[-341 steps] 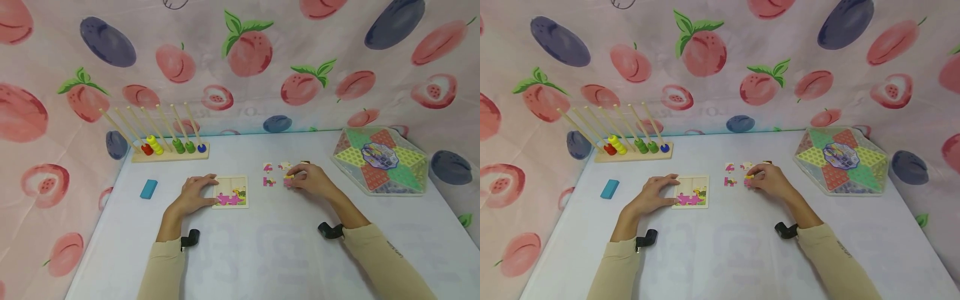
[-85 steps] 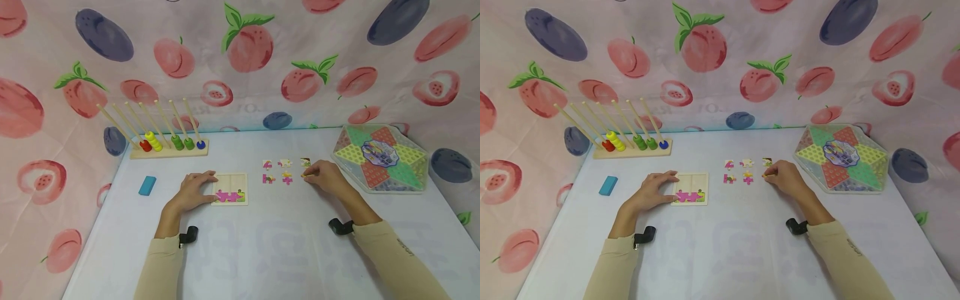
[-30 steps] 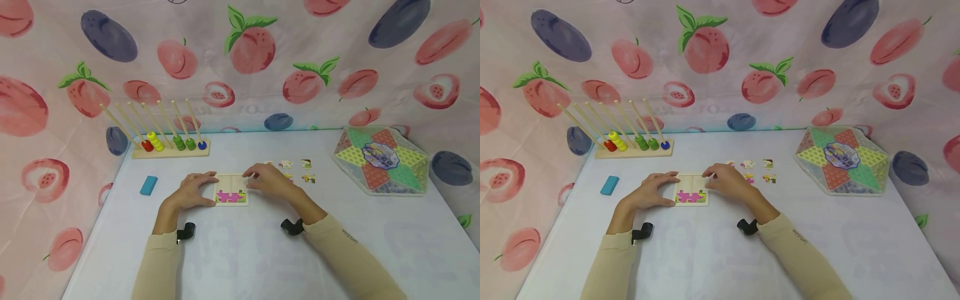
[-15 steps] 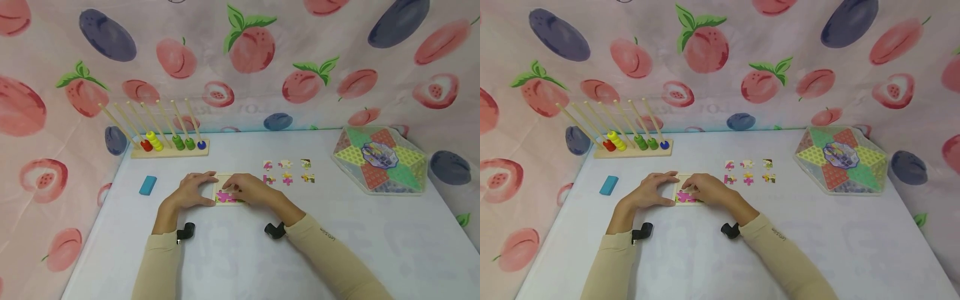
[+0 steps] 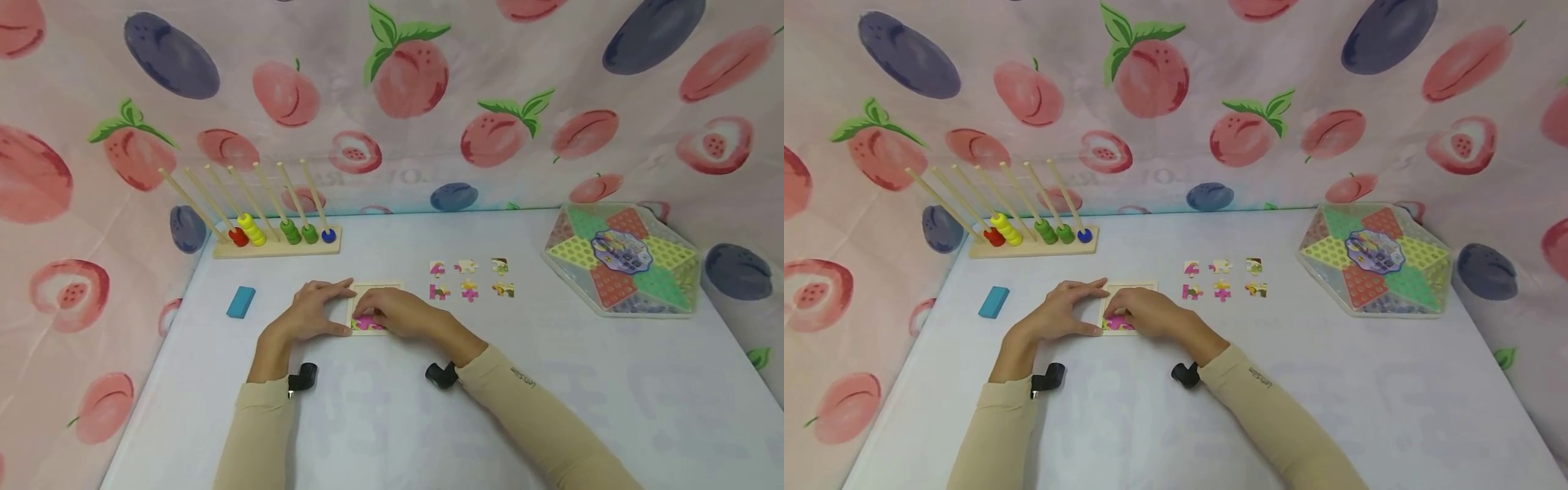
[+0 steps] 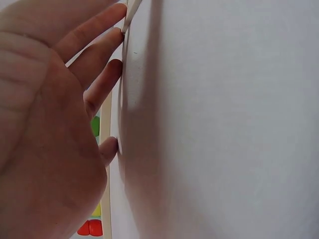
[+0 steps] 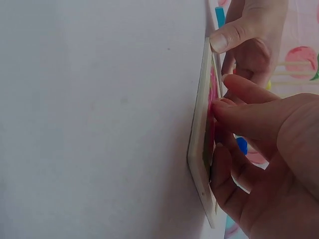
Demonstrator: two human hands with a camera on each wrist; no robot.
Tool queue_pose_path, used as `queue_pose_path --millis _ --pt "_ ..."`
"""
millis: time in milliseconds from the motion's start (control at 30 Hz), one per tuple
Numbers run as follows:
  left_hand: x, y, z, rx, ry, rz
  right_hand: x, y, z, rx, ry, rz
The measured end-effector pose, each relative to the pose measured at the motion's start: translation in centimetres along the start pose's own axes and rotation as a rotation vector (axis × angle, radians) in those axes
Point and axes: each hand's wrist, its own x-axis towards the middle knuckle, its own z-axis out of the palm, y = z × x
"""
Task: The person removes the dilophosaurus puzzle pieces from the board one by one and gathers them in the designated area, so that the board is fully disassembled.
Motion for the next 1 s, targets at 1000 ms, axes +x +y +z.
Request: queue_pose_path --millis 1000 --pt "-0.04 -0.13 0.14 -0.04 0.0 -0.006 0.14 -0.02 0.05 0.087 0.017 -0.031"
